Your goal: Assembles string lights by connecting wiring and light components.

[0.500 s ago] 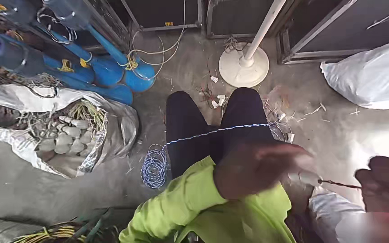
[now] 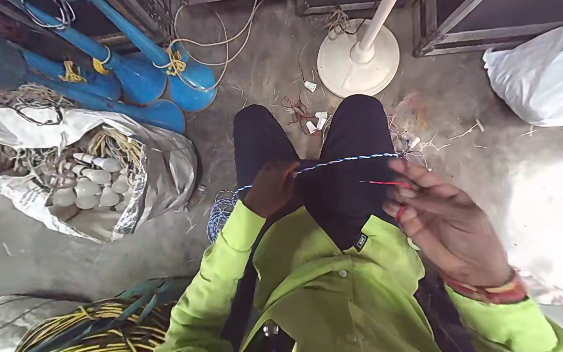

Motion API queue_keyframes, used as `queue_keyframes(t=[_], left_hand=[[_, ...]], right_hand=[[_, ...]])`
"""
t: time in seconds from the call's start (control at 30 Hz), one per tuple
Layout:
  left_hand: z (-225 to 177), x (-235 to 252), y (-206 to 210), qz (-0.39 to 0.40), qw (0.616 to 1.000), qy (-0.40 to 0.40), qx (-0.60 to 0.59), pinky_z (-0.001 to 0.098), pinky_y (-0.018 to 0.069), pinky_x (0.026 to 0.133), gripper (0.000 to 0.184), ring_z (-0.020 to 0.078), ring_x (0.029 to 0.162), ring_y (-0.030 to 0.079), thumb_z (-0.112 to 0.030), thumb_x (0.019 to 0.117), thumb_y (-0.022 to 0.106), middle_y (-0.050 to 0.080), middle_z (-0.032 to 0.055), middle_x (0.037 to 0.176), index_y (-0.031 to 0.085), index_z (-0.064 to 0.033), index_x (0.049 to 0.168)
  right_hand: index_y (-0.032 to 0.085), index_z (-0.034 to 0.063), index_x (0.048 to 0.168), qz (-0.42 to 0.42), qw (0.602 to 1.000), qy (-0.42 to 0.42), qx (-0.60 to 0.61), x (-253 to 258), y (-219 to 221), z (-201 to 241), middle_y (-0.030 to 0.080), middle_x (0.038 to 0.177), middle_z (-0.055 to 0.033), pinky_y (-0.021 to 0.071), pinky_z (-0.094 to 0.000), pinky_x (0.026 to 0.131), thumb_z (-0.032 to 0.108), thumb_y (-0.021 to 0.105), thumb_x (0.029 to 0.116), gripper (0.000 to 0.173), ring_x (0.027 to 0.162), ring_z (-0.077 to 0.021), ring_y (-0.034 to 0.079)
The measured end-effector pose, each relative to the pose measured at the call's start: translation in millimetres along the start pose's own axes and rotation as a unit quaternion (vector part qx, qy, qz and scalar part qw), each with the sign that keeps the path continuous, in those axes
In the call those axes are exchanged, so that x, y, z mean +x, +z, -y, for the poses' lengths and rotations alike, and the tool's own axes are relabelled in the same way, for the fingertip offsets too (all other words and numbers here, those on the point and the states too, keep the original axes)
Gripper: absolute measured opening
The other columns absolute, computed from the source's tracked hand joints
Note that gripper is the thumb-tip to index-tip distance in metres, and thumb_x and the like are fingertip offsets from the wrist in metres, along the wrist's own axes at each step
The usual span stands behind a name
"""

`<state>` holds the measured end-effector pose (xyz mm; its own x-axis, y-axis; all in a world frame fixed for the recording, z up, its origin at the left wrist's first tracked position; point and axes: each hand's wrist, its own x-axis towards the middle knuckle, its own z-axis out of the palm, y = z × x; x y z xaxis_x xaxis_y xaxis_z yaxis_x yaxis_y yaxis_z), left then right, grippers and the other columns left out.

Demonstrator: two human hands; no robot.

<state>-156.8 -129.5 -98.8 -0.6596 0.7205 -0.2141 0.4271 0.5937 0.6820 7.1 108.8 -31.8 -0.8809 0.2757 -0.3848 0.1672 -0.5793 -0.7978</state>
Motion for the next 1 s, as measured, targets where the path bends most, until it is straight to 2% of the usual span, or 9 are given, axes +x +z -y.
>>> queue_keyframes(t=[0.17,0.27,0.33,0.43,0.57,0.73,0.8,0.93,1.0], left_hand=[[2.8,7.0,1.0,0.037,0.999,-0.020,-0.005,0.0596,0.0517,0.094,0.026,0.0351,0.109,0.068,-0.017,0.1049,0.054,0.073,0.0162,0.113,0.074,-0.0055,0.118],[-6.4,1.6,-9.4,0.015,0.995,-0.055,-0.081,0.0503,0.0575,0.081,0.025,0.0249,0.088,0.071,-0.018,0.1058,0.056,0.074,0.0128,0.104,0.075,-0.0063,0.117],[-8.6,-2.9,-14.6,0.014,0.988,-0.070,-0.139,0.0429,0.0588,0.077,0.024,0.0178,0.084,0.070,-0.019,0.1052,0.057,0.074,0.0083,0.104,0.074,-0.0090,0.118],[-11.3,-3.3,-14.5,0.038,0.981,-0.054,-0.185,0.0394,0.0603,0.085,0.026,0.0147,0.095,0.072,-0.017,0.1035,0.060,0.074,0.0064,0.115,0.071,-0.0100,0.126],[-21.3,3.6,-2.0,0.082,0.984,-0.027,-0.159,0.0442,0.0604,0.085,0.032,0.0184,0.095,0.071,-0.022,0.0962,0.072,0.073,0.0086,0.115,0.071,-0.0091,0.125],[-35.3,17.2,11.7,0.128,0.969,-0.022,-0.211,0.0321,0.0561,0.066,0.054,0.0104,0.071,0.062,-0.031,0.0817,0.087,0.070,0.0029,0.089,0.069,-0.0096,0.128],[-42.4,20.9,12.7,0.110,0.960,-0.011,-0.257,0.0290,0.0527,0.063,0.043,0.0080,0.067,0.058,-0.029,0.0822,0.087,0.067,0.0006,0.083,0.074,-0.0096,0.118],[-51.9,22.5,9.6,0.063,0.948,-0.024,-0.310,0.0338,0.0610,0.075,0.022,0.0126,0.081,0.069,-0.018,0.0888,0.080,0.073,0.0061,0.094,0.075,-0.0039,0.104],[-55.4,23.0,8.7,0.030,0.947,-0.015,-0.319,0.0309,0.0607,0.071,0.013,0.0105,0.077,0.069,-0.015,0.0932,0.075,0.072,0.0052,0.090,0.076,-0.0034,0.098]], right_hand=[[0.066,0.0024,0.124,-0.057,0.990,0.116,0.061,33.2,17.9,-45.9,0.068,0.097,-0.0064,0.0594,-0.0268,0.074,0.000,0.046,0.1039,0.029,0.077,-0.0109,0.066],[0.069,0.0022,0.117,-0.081,0.984,0.138,0.077,38.9,23.3,-63.9,0.071,0.096,-0.0076,0.0613,-0.0295,0.077,-0.001,0.051,0.1028,0.023,0.080,-0.0135,0.069],[0.071,0.0030,0.116,-0.068,0.990,0.114,0.051,34.0,24.6,-71.0,0.071,0.097,-0.0081,0.0601,-0.0288,0.077,-0.003,0.054,0.1002,0.024,0.080,-0.0134,0.068],[0.072,0.0081,0.121,-0.028,0.999,0.032,0.006,29.3,22.2,-76.1,0.072,0.102,-0.0052,0.0586,-0.0261,0.077,-0.001,0.063,0.0953,0.029,0.084,-0.0104,0.068],[0.070,0.0061,0.124,-0.008,0.995,-0.043,-0.093,33.0,32.5,-53.5,0.073,0.112,-0.0049,0.0606,-0.0305,0.086,-0.001,0.069,0.0930,0.032,0.099,-0.0128,0.070],[0.063,0.0025,0.131,0.051,0.977,-0.109,-0.174,51.4,55.9,-14.7,0.072,0.112,-0.0072,0.0624,-0.0309,0.082,-0.001,0.070,0.0931,0.039,0.094,-0.0144,0.071],[0.062,0.0011,0.133,0.051,0.979,-0.099,-0.170,60.0,65.8,-8.1,0.072,0.112,-0.0083,0.0620,-0.0306,0.079,-0.002,0.068,0.0935,0.040,0.091,-0.0144,0.071],[0.062,0.0017,0.133,0.029,0.984,-0.072,-0.159,73.1,75.1,-7.0,0.073,0.111,-0.0076,0.0623,-0.0300,0.079,-0.003,0.070,0.0920,0.042,0.092,-0.0136,0.072],[0.059,0.0068,0.137,0.048,0.984,-0.068,-0.157,72.1,73.2,-0.9,0.071,0.112,-0.0059,0.0601,-0.0264,0.072,-0.001,0.069,0.0936,0.045,0.084,-0.0113,0.069]])
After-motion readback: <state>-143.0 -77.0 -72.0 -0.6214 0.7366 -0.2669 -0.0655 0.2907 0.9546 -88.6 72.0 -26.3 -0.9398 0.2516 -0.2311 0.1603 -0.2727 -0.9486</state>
